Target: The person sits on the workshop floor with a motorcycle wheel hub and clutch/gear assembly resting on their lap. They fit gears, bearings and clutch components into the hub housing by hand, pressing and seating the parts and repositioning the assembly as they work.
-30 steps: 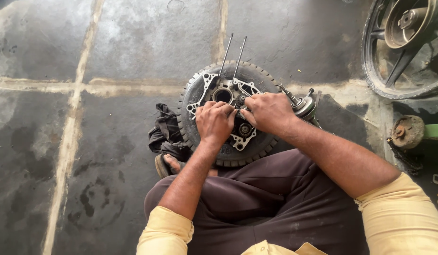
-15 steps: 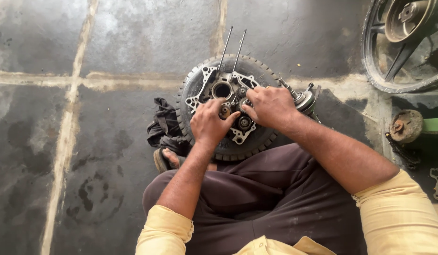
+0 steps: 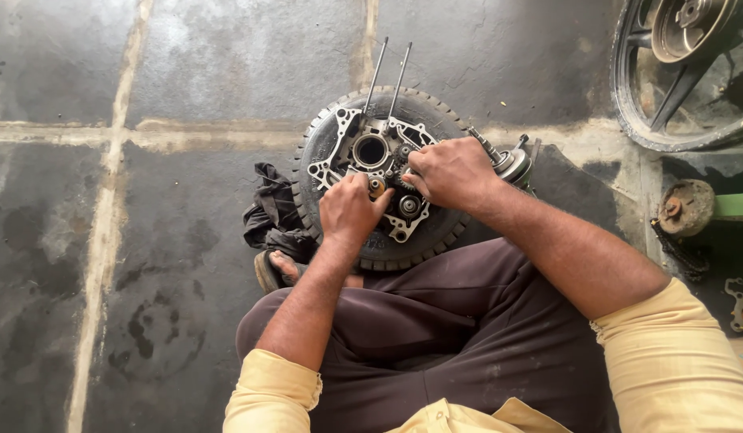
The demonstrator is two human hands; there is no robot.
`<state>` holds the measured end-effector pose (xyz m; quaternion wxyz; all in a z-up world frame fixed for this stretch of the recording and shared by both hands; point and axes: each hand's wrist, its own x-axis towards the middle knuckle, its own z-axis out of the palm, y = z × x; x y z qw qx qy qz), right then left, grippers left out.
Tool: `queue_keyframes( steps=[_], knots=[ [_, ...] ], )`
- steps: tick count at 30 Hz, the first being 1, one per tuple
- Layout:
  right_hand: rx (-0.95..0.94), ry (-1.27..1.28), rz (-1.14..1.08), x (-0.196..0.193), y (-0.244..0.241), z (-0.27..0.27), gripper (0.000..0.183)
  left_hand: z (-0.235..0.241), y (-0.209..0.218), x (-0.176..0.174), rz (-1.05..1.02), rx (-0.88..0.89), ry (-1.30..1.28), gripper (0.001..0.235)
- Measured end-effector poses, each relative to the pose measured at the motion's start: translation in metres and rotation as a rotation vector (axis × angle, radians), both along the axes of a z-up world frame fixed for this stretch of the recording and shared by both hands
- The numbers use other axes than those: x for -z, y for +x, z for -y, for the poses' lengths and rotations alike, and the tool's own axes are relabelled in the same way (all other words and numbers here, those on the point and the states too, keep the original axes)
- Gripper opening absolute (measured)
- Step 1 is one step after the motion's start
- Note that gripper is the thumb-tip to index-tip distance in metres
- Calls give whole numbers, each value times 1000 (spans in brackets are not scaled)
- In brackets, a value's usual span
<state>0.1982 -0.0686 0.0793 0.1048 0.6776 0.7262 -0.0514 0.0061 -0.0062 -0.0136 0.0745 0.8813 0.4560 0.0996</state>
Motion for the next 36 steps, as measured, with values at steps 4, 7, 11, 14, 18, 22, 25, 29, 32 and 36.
queue_keyframes(
  steps=[4,7,11,14,18,22,25,29,32,36],
  knots=[
    [-55,94,-48,14,7,1,44,2,-1,-4,23,7,-3,50],
    [-129,229,-53,20,9,3,39,6,1,-7,70,-19,128,51],
    [-54,130,-28,15,4,-1,47,2,2,-5,32,-42,73,54],
    [0,105,-4,15,3,-2,54,1,3,-6,10,-28,79,56],
    [-25,212,-17,31,8,-3,57,1,3,-7,-30,-16,107,55],
    [-26,141,29,32,7,-4,55,-2,1,-6,-61,3,96,54],
    [-43,172,28,29,6,0,49,-1,1,-8,-83,-3,91,54],
    [-88,219,-10,19,6,5,42,0,0,-10,-62,9,99,52],
    [-113,237,-61,15,7,5,35,0,-1,-12,-47,14,103,51],
    [-166,265,-106,12,9,6,28,-1,-1,-12,-43,17,96,53]
  ],
)
